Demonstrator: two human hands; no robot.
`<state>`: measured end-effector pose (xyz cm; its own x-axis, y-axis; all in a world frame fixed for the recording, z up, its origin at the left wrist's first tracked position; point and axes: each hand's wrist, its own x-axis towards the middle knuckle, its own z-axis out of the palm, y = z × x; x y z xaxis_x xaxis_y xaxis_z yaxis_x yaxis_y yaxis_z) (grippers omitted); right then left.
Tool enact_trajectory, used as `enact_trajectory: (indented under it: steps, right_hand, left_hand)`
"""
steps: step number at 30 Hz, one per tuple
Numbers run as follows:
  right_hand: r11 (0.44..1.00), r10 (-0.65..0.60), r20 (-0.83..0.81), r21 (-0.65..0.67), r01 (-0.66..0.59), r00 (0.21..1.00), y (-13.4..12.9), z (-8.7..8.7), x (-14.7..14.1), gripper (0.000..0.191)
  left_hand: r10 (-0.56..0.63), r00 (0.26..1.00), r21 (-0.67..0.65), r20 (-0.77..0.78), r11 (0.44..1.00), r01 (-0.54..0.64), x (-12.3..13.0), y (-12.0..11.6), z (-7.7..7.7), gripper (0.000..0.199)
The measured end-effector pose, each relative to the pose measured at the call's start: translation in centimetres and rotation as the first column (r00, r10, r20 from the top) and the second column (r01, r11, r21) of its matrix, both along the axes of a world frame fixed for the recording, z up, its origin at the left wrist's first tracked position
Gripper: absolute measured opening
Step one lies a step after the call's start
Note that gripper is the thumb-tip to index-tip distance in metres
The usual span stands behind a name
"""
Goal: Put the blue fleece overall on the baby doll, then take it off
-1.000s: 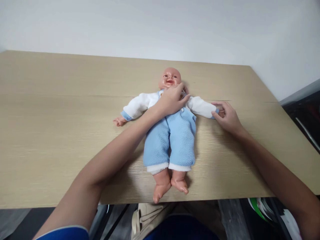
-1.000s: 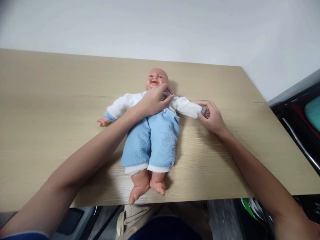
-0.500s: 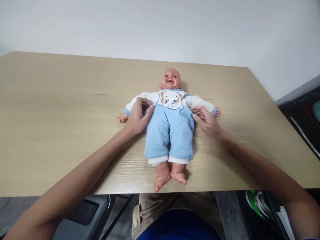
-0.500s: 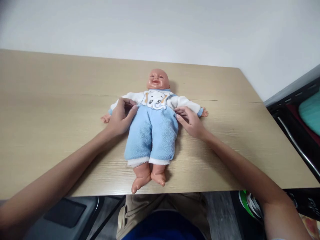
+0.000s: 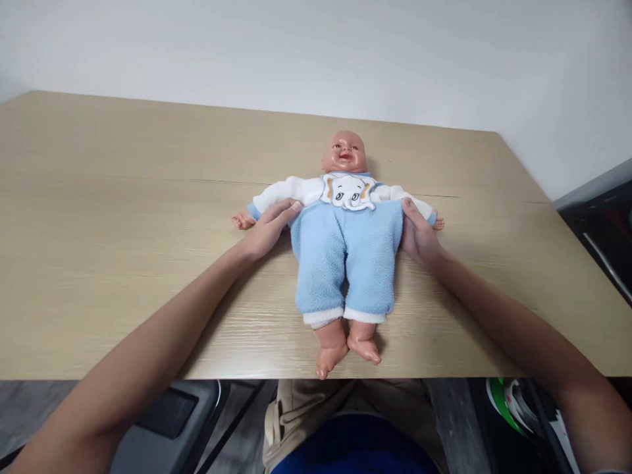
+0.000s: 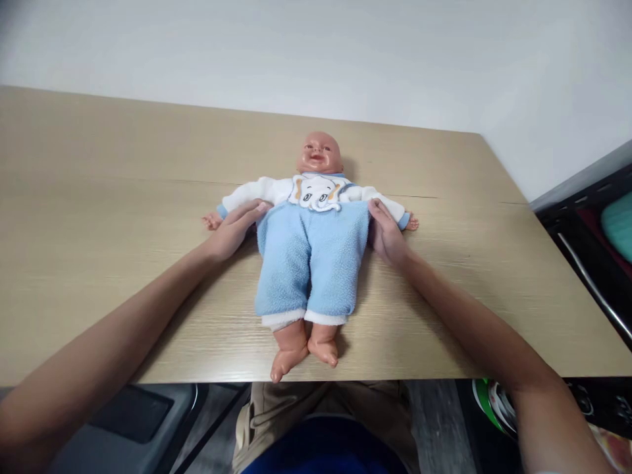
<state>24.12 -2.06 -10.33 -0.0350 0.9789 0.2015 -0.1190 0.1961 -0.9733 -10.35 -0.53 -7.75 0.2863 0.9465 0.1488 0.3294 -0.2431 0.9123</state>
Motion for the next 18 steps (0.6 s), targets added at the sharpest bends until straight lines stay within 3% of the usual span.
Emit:
enact_trajectory:
  steps: [3,5,8,10,14,16,18]
  right_hand:
    - [0.999,-0.050,0.113,0.015,0.048,0.992,0.2,-0.5,0.1,0.059]
    - [0.994,-0.094,0.272,0.070,0.078,0.958,-0.2,-0.6,0.4,0.051]
    - [0.964,-0.225,0.524,0.244,0.108,0.822,-1.2,-0.1,1.5,0.027]
    - [0.911,-0.360,0.629,0.397,0.113,0.690,-1.7,0.6,3.0,0.014]
    - [0.810,-0.547,0.685,0.578,0.098,0.480,-1.4,1.7,7.8,0.036]
    - [0.818,-0.529,0.713,0.574,0.050,0.460,-1.0,1.5,10.0,0.049]
    - [0.855,-0.455,0.757,0.519,-0.009,0.469,-0.6,1.0,11.5,0.062]
  left_hand:
    - [0.025,0.992,-0.079,0.121,0.997,-0.015,0.2,0.4,-0.5,0.051]
    - [0.058,0.991,-0.043,0.118,0.998,-0.053,0.4,0.6,-1.0,0.055]
    - [0.093,0.994,0.078,0.063,0.992,-0.098,0.7,0.7,-1.8,0.057]
    - [0.132,0.991,0.171,0.023,0.976,-0.134,1.0,0.4,-2.0,0.051]
    - [0.261,0.965,0.313,-0.038,0.920,-0.236,1.9,-0.9,-0.9,0.028]
    - [0.298,0.952,0.383,-0.067,0.889,-0.251,2.8,-1.3,0.6,0.024]
    - [0.249,0.963,0.449,-0.107,0.876,-0.176,4.2,-1.3,2.4,0.023]
